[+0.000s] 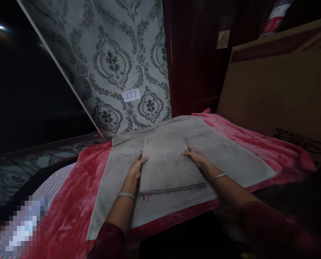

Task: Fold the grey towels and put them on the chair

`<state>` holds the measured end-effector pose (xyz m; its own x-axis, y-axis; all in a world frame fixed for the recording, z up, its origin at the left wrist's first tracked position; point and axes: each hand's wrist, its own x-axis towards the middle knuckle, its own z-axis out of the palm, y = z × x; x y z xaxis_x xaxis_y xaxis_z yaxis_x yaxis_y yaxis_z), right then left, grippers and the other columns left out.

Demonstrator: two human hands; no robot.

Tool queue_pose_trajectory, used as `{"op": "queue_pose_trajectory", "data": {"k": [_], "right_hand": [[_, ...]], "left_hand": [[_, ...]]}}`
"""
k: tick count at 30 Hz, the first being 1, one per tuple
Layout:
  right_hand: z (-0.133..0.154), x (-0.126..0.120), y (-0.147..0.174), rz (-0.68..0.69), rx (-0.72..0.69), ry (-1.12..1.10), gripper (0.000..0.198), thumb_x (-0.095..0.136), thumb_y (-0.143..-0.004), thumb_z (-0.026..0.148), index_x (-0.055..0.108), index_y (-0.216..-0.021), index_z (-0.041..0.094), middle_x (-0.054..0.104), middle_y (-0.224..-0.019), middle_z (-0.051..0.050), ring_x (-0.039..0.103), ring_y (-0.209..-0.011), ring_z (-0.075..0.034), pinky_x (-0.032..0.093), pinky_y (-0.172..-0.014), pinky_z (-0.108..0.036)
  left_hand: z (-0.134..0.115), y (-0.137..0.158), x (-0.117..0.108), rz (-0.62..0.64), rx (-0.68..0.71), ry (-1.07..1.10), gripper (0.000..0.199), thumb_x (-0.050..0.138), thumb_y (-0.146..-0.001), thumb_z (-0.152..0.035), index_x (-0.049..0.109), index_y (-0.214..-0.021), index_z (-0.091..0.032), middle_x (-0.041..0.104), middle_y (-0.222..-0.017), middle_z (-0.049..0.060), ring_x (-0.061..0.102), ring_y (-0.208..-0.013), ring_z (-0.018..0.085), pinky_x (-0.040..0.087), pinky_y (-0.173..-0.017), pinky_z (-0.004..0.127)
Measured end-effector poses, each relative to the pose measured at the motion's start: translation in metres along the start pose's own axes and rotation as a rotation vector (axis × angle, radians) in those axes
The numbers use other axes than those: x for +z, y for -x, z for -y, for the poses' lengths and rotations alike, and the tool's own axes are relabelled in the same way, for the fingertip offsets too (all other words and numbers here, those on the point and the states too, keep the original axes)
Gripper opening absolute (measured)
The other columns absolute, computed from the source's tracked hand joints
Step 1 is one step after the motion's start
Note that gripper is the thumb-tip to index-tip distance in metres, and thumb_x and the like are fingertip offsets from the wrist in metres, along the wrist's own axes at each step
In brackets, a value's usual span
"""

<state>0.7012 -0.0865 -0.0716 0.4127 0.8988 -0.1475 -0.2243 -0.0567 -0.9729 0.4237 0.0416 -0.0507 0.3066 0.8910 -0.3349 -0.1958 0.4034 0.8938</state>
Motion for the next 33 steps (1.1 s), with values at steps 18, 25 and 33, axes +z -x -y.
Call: {"op": "queue_pose_trajectory", "data": {"k": [18, 25, 33], "right_hand": [[0.058, 0.043, -0.03, 0.146, -0.082, 0.053, 0.084, 0.078, -0.068, 0.019, 0.05, -0.146, 0.021, 0.07, -0.121, -0.007, 0.068, -0.095, -0.02, 0.056, -0.089, -0.035], [0.006, 0.025, -0.009, 0.2, 0.128, 0.097, 0.031, 0.071, -0.073, 0.021, 0.073, -0.104, 0.017, 0.076, -0.095, -0.009, 0.069, -0.079, -0.021, 0.058, -0.081, -0.036], [-0.012, -0.013, 0.065, 0.27, 0.289, -0.167, 0.04, 0.077, -0.074, 0.031, 0.064, -0.111, 0.022, 0.074, -0.101, -0.009, 0.071, -0.082, -0.023, 0.061, -0.074, -0.04]], "left_hand": [[-0.039, 0.082, -0.029, 0.084, 0.158, 0.073, 0.059, 0.071, -0.075, -0.011, 0.059, -0.133, -0.016, 0.075, -0.113, 0.01, 0.067, -0.114, 0.03, 0.057, -0.096, 0.041], [0.017, 0.081, -0.062, 0.095, -0.134, 0.079, 0.035, 0.064, -0.082, -0.015, 0.066, -0.117, -0.013, 0.078, -0.094, 0.012, 0.072, -0.105, 0.033, 0.06, -0.089, 0.046], [-0.038, 0.011, -0.064, -0.085, -0.093, 0.164, 0.043, 0.062, -0.083, -0.012, 0.062, -0.126, -0.01, 0.077, -0.096, 0.011, 0.074, -0.099, 0.027, 0.06, -0.092, 0.041]]}}
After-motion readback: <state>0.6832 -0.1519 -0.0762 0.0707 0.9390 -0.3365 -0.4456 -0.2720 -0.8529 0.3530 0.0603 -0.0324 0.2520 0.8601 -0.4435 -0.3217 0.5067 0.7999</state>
